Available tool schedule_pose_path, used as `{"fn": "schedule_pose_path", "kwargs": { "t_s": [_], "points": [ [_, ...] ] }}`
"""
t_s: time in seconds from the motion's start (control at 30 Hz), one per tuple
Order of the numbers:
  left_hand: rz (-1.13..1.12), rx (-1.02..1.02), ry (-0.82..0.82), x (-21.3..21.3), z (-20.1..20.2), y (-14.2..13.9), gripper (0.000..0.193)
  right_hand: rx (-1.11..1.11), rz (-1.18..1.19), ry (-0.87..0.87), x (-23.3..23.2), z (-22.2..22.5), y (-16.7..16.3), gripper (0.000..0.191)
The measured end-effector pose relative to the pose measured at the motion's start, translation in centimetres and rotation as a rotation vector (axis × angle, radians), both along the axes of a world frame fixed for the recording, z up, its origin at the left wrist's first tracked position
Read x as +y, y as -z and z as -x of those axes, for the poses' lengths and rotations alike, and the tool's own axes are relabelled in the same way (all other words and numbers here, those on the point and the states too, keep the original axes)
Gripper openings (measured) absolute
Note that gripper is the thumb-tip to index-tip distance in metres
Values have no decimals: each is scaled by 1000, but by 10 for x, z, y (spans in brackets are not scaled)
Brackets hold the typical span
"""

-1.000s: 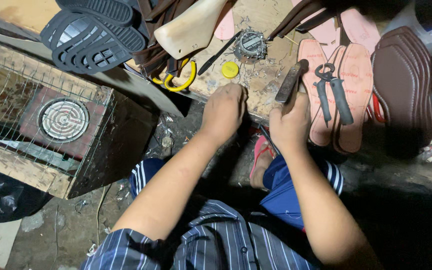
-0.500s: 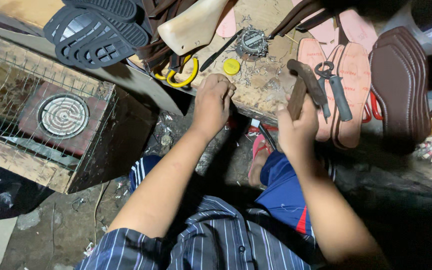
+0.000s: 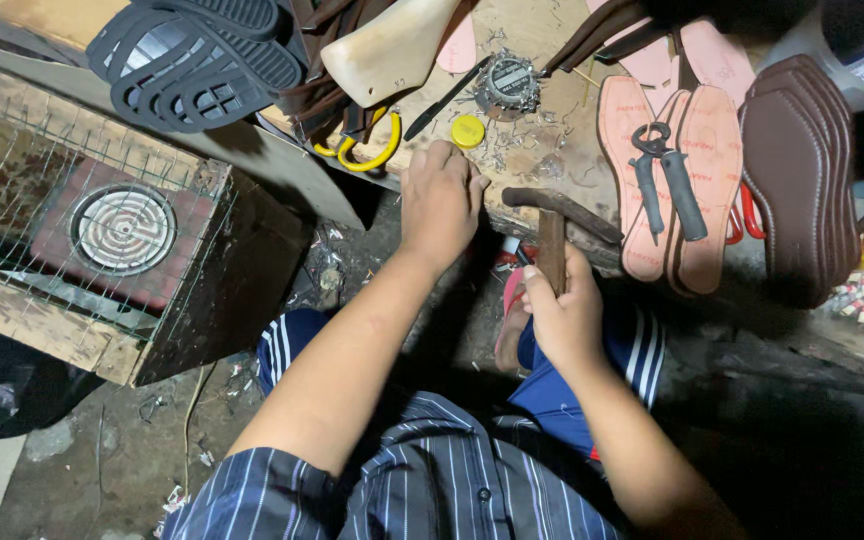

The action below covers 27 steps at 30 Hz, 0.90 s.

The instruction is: The person sits on the floor of a shoemaking workshop, stacks pink foam insoles and aligns them with brown sole pieces, marks the insoles with a pen, then uses a small hammer to drive tacks into a sole at the workbench.

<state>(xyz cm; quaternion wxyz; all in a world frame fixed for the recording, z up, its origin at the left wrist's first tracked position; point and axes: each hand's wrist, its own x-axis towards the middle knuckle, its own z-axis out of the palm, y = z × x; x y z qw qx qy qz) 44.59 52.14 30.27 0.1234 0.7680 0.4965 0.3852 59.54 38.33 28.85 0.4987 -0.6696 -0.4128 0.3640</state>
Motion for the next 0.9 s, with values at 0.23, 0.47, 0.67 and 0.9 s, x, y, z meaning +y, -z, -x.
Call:
{"fn": "schedule_pose_path", "kwargs": {
  "t_s": [0.23, 0.47, 0.67, 0.9],
  "points": [
    [22, -146, 52, 0, 8, 8, 6, -11, -70, -52, 3, -7, 5, 48],
    [-5, -220, 110, 1, 17, 10, 9, -107, -40, -66, 6, -3, 6, 50],
    [79, -254, 175, 7, 26, 10, 9, -143, -129, -105, -9, -5, -8, 46],
    [68, -239, 194, 10, 31, 13, 9, -834, 56, -112, -68, -46, -4, 35]
  ]
}}
